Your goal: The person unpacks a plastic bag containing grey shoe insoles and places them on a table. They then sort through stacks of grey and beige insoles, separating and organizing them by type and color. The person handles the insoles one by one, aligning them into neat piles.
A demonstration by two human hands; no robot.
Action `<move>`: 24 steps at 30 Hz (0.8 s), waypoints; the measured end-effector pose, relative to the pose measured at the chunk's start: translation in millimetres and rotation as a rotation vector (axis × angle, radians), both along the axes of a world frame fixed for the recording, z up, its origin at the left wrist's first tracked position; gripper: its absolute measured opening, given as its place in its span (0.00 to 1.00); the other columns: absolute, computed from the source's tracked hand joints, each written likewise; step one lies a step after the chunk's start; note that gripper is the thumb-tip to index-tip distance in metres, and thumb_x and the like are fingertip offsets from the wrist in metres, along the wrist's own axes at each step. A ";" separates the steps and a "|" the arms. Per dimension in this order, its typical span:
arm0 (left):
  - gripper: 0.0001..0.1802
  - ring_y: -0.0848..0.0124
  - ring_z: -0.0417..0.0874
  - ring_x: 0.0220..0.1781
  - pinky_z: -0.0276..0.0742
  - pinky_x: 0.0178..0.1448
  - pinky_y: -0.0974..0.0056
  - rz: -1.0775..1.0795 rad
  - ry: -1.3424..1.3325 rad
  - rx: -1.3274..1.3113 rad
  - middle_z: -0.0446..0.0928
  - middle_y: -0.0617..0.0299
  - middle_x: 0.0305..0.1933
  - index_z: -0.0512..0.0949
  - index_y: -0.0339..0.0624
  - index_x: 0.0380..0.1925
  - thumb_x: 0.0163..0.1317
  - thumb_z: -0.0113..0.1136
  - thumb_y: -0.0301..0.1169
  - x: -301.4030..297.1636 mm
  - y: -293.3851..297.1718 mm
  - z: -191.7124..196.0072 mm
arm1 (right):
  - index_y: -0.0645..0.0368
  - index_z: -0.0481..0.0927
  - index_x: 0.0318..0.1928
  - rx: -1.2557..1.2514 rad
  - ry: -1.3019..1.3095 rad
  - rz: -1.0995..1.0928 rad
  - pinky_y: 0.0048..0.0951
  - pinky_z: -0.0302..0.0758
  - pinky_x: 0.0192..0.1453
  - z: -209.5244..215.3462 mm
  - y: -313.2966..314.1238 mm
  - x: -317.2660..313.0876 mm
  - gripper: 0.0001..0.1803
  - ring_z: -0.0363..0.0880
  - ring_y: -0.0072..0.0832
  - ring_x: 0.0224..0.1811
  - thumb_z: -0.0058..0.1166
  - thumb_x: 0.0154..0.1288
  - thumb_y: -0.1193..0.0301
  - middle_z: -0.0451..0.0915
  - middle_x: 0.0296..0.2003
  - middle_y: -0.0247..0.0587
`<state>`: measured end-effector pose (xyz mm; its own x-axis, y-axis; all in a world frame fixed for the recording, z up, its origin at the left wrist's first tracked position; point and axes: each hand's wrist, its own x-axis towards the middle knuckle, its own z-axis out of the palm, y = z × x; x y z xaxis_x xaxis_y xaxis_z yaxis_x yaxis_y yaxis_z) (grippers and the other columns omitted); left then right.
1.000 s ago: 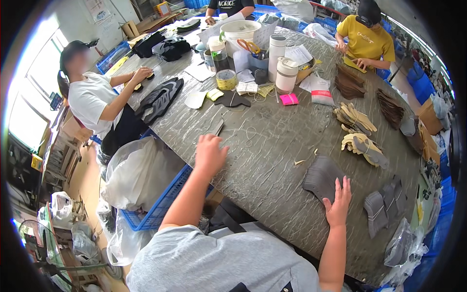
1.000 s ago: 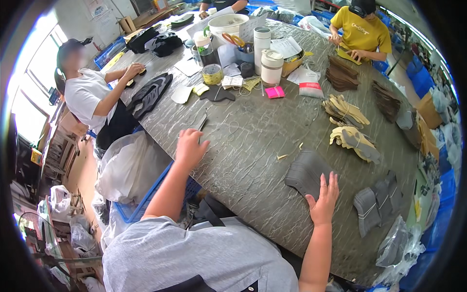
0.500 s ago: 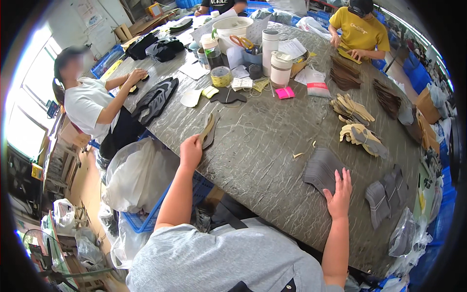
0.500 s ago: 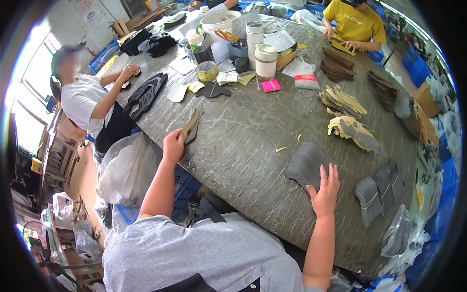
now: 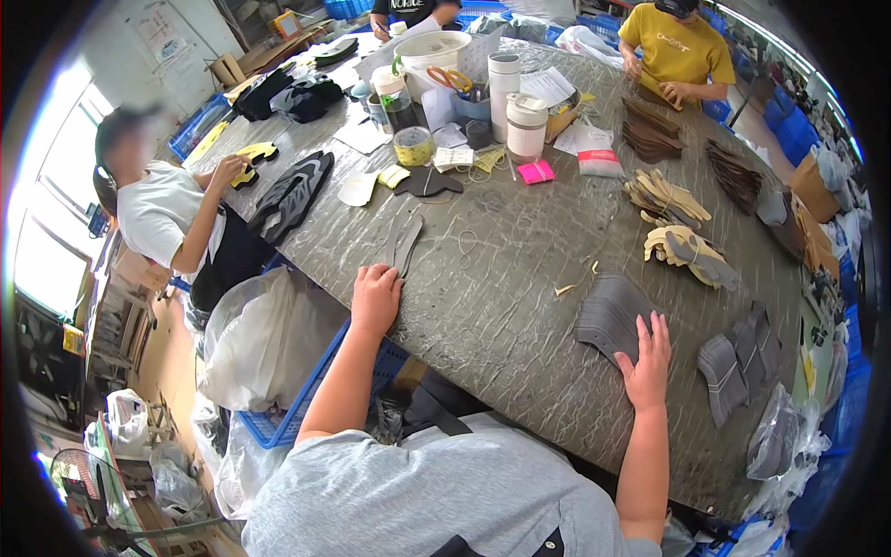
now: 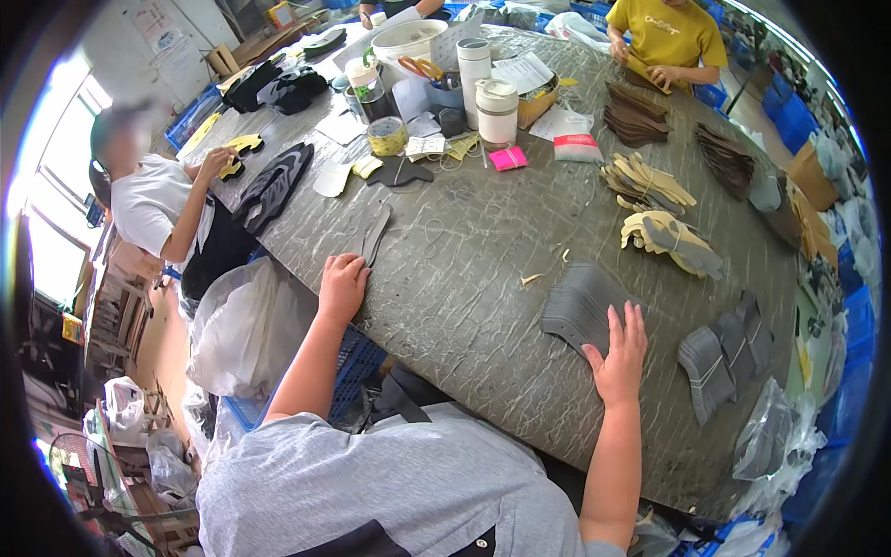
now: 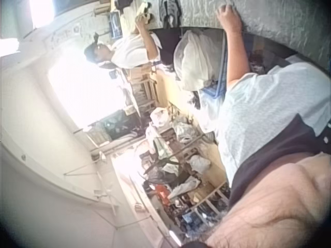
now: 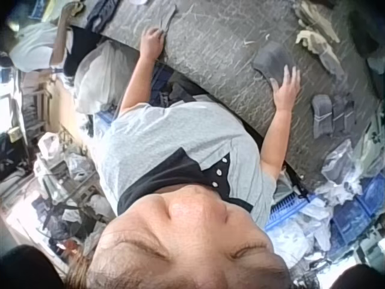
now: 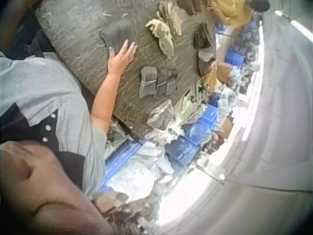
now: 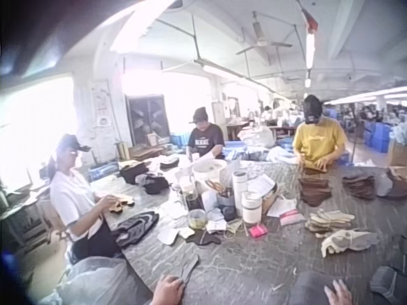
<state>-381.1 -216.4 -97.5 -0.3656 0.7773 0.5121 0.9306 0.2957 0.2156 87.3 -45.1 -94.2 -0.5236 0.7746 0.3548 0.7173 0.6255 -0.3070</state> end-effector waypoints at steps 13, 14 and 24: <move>0.13 0.58 0.83 0.39 0.77 0.44 0.58 0.129 -0.120 0.168 0.82 0.49 0.41 0.81 0.33 0.44 0.59 0.54 0.21 -38.8 14.8 -4.5 | 0.54 0.66 0.68 -0.008 0.041 -0.006 0.52 0.53 0.73 1.9 -1.5 -2.1 0.39 0.53 0.52 0.74 0.56 0.62 0.45 0.59 0.71 0.50; 0.13 0.61 0.83 0.37 0.77 0.43 0.60 0.155 -0.358 0.218 0.83 0.52 0.39 0.81 0.32 0.44 0.61 0.53 0.21 -36.9 15.6 -1.6 | 0.54 0.66 0.68 -0.001 0.059 -0.009 0.53 0.53 0.73 1.8 -1.9 -2.1 0.39 0.53 0.52 0.74 0.56 0.63 0.46 0.59 0.71 0.50; 0.17 0.71 0.83 0.37 0.78 0.44 0.65 -0.392 -1.268 -0.230 0.83 0.58 0.43 0.79 0.33 0.52 0.63 0.54 0.21 72.2 28.3 54.6 | 0.52 0.74 0.59 0.278 0.175 0.300 0.54 0.55 0.70 80.9 -61.4 -82.2 0.28 0.63 0.44 0.69 0.59 0.62 0.54 0.67 0.65 0.46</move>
<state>-309.0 -188.1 -42.9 -0.2218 0.9608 -0.1663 0.1588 0.2038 0.9661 5.1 -106.6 -13.3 -0.6242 0.4602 0.6313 0.4435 0.8740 -0.1986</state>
